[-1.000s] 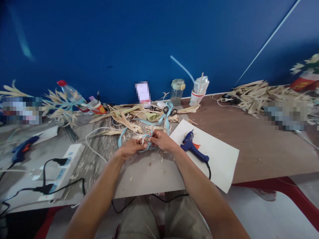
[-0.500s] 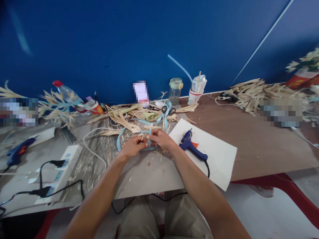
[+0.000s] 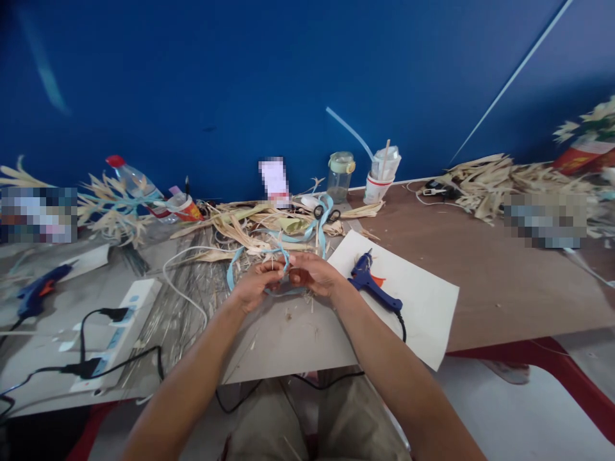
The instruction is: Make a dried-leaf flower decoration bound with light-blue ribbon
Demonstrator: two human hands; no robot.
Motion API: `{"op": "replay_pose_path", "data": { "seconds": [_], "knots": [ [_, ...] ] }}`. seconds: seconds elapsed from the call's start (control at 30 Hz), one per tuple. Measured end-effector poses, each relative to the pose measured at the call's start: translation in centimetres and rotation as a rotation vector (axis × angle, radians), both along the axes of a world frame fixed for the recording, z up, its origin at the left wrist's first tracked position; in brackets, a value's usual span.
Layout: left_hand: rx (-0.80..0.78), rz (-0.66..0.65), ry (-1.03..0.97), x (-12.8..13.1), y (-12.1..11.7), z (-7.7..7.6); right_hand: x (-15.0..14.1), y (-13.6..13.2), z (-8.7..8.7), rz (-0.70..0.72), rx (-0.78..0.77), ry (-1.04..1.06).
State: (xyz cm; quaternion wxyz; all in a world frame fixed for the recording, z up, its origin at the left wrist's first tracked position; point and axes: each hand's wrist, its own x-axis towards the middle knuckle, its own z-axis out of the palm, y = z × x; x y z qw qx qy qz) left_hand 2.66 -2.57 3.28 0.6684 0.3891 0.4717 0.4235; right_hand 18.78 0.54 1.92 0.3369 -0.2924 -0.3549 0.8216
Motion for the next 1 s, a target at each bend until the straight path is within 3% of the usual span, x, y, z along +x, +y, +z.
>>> {"op": "replay_pose_path", "data": {
  "seconds": [0.17,0.43,0.7,1.0],
  "knots": [
    [-0.086,0.01,-0.077,0.2,0.1,-0.3,0.1,-0.1,0.3,-0.031,0.032,-0.016],
    [0.074,-0.03,0.028,0.3,0.0,-0.5,-0.3,0.0,0.5,-0.083,0.17,-0.133],
    [0.063,-0.037,0.166,0.0,0.4,-1.1,-0.5,0.5,-1.2,-0.161,0.339,-0.362],
    [0.021,-0.033,0.113,0.0,0.3,-0.8,-0.3,0.0,0.0,-0.058,0.108,-0.128]
  ]
}}
